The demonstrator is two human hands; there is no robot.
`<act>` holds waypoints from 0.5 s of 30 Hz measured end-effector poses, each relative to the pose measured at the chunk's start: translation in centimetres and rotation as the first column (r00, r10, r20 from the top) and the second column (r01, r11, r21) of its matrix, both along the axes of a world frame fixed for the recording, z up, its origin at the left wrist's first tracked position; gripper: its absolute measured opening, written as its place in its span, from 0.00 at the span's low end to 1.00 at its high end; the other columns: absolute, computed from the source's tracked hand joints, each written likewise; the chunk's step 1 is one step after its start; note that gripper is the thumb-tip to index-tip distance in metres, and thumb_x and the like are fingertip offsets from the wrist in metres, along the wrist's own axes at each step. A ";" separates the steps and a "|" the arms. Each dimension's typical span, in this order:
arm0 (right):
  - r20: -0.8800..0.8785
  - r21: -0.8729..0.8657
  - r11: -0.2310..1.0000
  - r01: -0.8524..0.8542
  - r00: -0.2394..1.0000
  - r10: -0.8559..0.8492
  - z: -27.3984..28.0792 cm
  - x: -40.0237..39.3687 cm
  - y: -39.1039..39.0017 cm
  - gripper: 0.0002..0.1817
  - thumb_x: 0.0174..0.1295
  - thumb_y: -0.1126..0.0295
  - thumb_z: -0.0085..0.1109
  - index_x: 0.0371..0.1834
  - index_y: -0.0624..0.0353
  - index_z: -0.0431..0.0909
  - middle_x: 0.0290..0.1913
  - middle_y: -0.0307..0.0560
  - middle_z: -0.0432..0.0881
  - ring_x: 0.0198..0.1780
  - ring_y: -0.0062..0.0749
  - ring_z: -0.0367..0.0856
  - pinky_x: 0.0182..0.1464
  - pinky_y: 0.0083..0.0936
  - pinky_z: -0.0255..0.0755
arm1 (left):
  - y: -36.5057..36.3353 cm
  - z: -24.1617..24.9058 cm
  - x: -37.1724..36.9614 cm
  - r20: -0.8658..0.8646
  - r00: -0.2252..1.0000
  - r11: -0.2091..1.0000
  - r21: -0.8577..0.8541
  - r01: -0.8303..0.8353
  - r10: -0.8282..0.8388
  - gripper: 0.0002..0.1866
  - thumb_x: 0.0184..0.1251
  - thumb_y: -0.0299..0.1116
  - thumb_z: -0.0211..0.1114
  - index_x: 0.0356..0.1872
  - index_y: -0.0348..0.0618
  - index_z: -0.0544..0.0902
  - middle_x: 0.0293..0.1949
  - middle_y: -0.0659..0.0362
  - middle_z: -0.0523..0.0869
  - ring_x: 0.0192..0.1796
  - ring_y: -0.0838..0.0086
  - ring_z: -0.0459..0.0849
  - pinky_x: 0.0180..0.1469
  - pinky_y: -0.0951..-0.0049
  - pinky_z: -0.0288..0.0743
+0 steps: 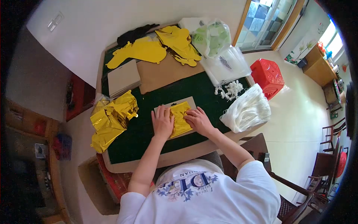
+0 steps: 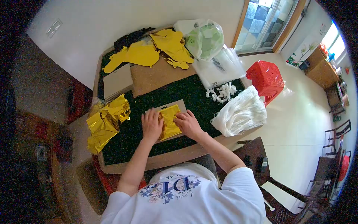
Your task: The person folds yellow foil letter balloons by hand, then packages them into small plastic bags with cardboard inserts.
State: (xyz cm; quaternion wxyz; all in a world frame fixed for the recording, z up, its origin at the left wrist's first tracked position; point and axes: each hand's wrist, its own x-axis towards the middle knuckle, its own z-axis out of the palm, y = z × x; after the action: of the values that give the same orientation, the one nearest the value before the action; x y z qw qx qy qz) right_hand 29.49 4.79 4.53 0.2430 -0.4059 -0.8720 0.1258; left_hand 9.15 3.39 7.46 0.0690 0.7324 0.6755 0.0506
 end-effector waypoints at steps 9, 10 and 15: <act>-0.315 -0.111 0.977 0.182 0.926 -0.209 0.1 2.0 0.7 0.13 0.58 0.74 0.57 0.47 0.58 0.80 0.55 0.54 0.76 0.60 0.49 0.71 0.66 0.47 0.60 | 1.0 -4.0 2.3 0.155 0.975 0.987 0.066 0.147 -0.156 0.30 0.73 0.47 0.49 0.72 0.51 0.58 0.74 0.55 0.55 0.77 0.62 0.49 0.74 0.45 0.38; -0.313 -0.115 0.977 0.181 0.927 -0.209 -0.2 2.4 0.9 0.13 0.58 0.74 0.57 0.47 0.58 0.80 0.55 0.54 0.76 0.60 0.49 0.71 0.66 0.47 0.60 | 0.9 -4.2 2.2 0.157 0.976 0.987 0.062 0.145 -0.154 0.30 0.73 0.47 0.49 0.72 0.51 0.58 0.74 0.55 0.55 0.77 0.62 0.49 0.74 0.45 0.38; 0.007 0.036 0.981 0.190 0.982 -0.191 -2.0 3.2 1.6 0.22 0.57 0.72 0.56 0.57 0.51 0.76 0.67 0.52 0.66 0.70 0.48 0.60 0.71 0.50 0.54 | 1.0 -4.7 2.1 0.178 0.971 0.984 0.099 0.145 -0.161 0.30 0.73 0.46 0.49 0.73 0.50 0.57 0.75 0.56 0.54 0.77 0.64 0.49 0.74 0.47 0.36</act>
State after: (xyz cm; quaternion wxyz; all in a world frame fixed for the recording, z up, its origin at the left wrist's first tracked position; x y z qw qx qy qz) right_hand 32.67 6.41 2.56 0.2564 -0.4838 -0.8325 0.0844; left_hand 11.27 4.44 2.76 0.1040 0.7767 0.6048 0.1419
